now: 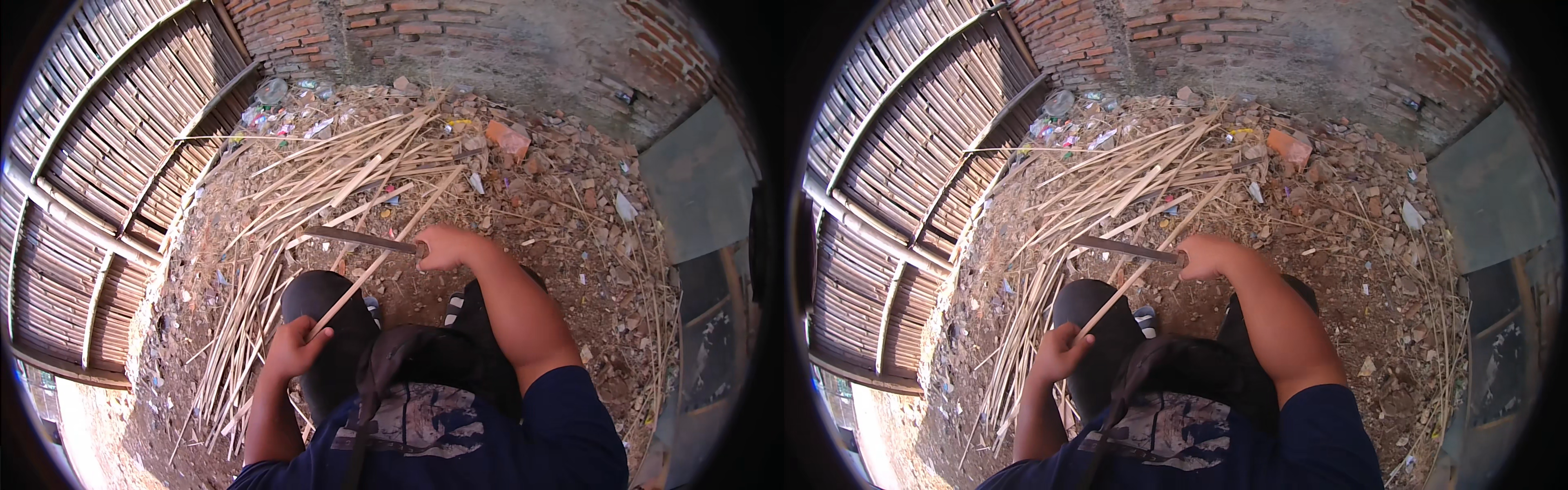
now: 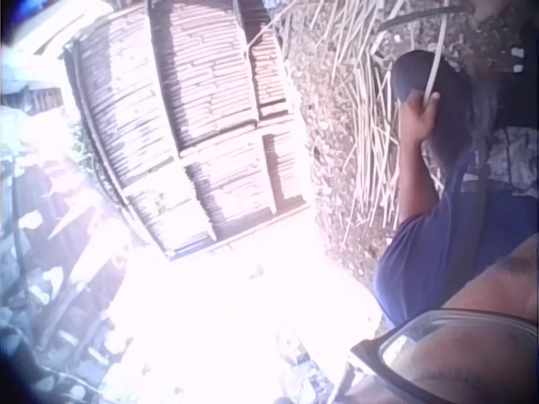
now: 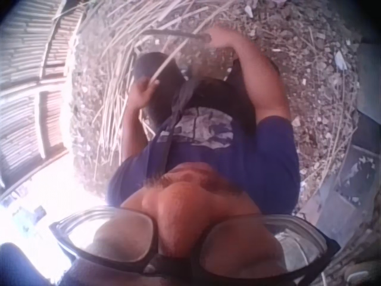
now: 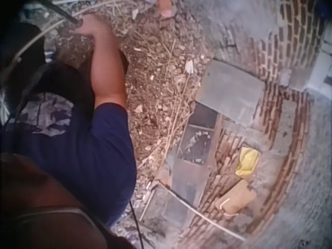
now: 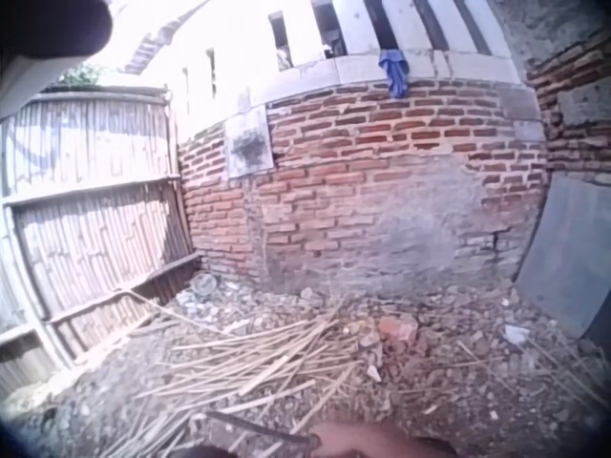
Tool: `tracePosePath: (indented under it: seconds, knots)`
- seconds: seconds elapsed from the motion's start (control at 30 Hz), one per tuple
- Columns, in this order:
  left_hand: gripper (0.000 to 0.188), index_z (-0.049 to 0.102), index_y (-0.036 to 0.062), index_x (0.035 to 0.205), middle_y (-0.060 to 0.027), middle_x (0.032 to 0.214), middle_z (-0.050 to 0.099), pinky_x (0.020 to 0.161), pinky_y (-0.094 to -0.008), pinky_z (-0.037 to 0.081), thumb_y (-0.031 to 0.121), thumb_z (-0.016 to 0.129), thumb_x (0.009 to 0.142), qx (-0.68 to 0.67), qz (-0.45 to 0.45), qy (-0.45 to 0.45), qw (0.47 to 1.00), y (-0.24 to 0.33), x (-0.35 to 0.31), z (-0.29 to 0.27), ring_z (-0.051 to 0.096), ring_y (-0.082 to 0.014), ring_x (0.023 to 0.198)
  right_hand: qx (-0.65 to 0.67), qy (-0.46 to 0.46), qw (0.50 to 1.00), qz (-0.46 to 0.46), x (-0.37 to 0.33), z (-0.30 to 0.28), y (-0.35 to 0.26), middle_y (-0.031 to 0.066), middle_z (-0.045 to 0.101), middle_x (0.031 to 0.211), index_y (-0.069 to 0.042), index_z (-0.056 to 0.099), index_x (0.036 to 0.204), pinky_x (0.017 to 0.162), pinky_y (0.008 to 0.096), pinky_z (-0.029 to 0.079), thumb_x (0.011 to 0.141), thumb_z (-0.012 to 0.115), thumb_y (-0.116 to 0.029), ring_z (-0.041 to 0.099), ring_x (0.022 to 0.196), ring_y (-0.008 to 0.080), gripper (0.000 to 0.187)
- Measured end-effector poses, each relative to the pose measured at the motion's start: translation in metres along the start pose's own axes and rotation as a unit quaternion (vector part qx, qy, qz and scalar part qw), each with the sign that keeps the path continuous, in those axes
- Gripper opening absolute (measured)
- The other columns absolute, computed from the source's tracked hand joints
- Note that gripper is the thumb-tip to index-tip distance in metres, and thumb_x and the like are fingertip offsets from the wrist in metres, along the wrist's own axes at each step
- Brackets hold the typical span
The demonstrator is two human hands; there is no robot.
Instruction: The person splits thin bamboo strips by hand using a knife while sitting on the ground among a pile of bamboo debris.
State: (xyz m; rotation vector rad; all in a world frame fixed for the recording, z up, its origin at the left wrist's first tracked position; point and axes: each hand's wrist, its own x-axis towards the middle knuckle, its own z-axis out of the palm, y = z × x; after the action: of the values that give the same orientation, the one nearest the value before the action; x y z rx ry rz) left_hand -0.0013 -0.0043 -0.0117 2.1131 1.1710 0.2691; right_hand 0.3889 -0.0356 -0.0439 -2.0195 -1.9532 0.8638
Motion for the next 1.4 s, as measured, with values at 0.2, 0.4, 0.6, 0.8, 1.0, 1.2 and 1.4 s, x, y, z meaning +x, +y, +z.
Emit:
tracePosePath:
  seconds: [0.2,0.4,0.6,0.8,1.0,1.2,1.4]
  knots:
    - [0.037,0.065,0.0011,0.081,-0.0108,0.059,0.057,0.054,-0.0372,0.044,0.035,0.077,0.09,0.006,0.005,0.008,1.0,0.0,-0.002,0.0,0.055,-0.0197,0.055,0.034,-0.019,0.999,-0.018,0.001,-0.006,-0.004,0.0169,0.072,0.092,-0.006,0.072,0.106,0.079,0.0446,0.054,0.077,0.08,-0.034,0.07,0.089,0.0331,0.042]
    - [0.036,0.064,0.0013,0.081,-0.0074,0.06,0.055,0.055,-0.0357,0.043,0.034,0.077,0.091,0.003,-0.004,0.005,1.0,-0.001,-0.001,0.002,0.052,-0.0163,0.057,0.064,-0.004,0.995,0.081,-0.003,-0.021,0.006,0.0193,0.073,0.108,-0.007,0.07,0.125,0.088,0.0445,0.056,0.075,0.078,-0.034,0.07,0.103,0.0351,0.057]
    - [0.038,0.064,0.0016,0.08,-0.0097,0.058,0.056,0.054,-0.0371,0.044,0.036,0.077,0.09,0.003,0.002,0.003,1.0,0.001,-0.001,0.0,0.054,-0.0192,0.054,-0.008,-0.021,0.999,0.024,-0.001,-0.01,-0.005,0.0209,0.072,0.111,-0.008,0.07,0.124,0.091,0.0461,0.055,0.075,0.076,-0.032,0.069,0.107,0.0361,0.056]
    - [0.039,0.065,0.0016,0.081,-0.0104,0.059,0.057,0.054,-0.0377,0.043,0.037,0.077,0.09,0.006,0.004,0.007,1.0,0.0,-0.001,0.001,0.055,-0.0204,0.054,0.015,-0.019,1.0,0.004,0.001,-0.005,-0.007,0.0203,0.073,0.107,-0.008,0.07,0.124,0.088,0.0445,0.056,0.074,0.077,-0.033,0.07,0.102,0.0355,0.056]
    - [0.038,0.065,0.0019,0.081,-0.0116,0.06,0.058,0.055,-0.0384,0.044,0.037,0.077,0.09,0.009,-0.006,0.003,1.0,-0.002,-0.001,0.002,0.056,-0.0219,0.055,0.066,-0.012,0.997,0.031,-0.002,-0.01,-0.001,0.0177,0.073,0.095,-0.006,0.071,0.114,0.081,0.0436,0.055,0.076,0.082,-0.035,0.072,0.093,0.0328,0.049]
    - [0.037,0.065,0.0018,0.082,-0.0088,0.062,0.057,0.056,-0.0366,0.043,0.035,0.077,0.091,0.014,-0.005,-0.003,1.0,0.006,-0.001,0.0,0.054,-0.0184,0.058,0.015,0.02,1.0,0.011,0.0,-0.004,0.004,0.0173,0.073,0.092,-0.006,0.072,0.11,0.078,0.0434,0.055,0.076,0.081,-0.033,0.072,0.087,0.0331,0.045]
    - [0.035,0.066,0.0014,0.085,-0.0031,0.064,0.056,0.057,-0.033,0.042,0.034,0.076,0.093,0.019,-0.012,-0.01,1.0,0.0,0.0,0.0,0.051,-0.0111,0.062,0.011,-0.021,0.999,0.038,0.003,-0.005,0.0,0.0199,0.073,0.107,-0.008,0.068,0.13,0.09,0.0436,0.056,0.074,0.079,-0.034,0.07,0.103,0.0356,0.062]
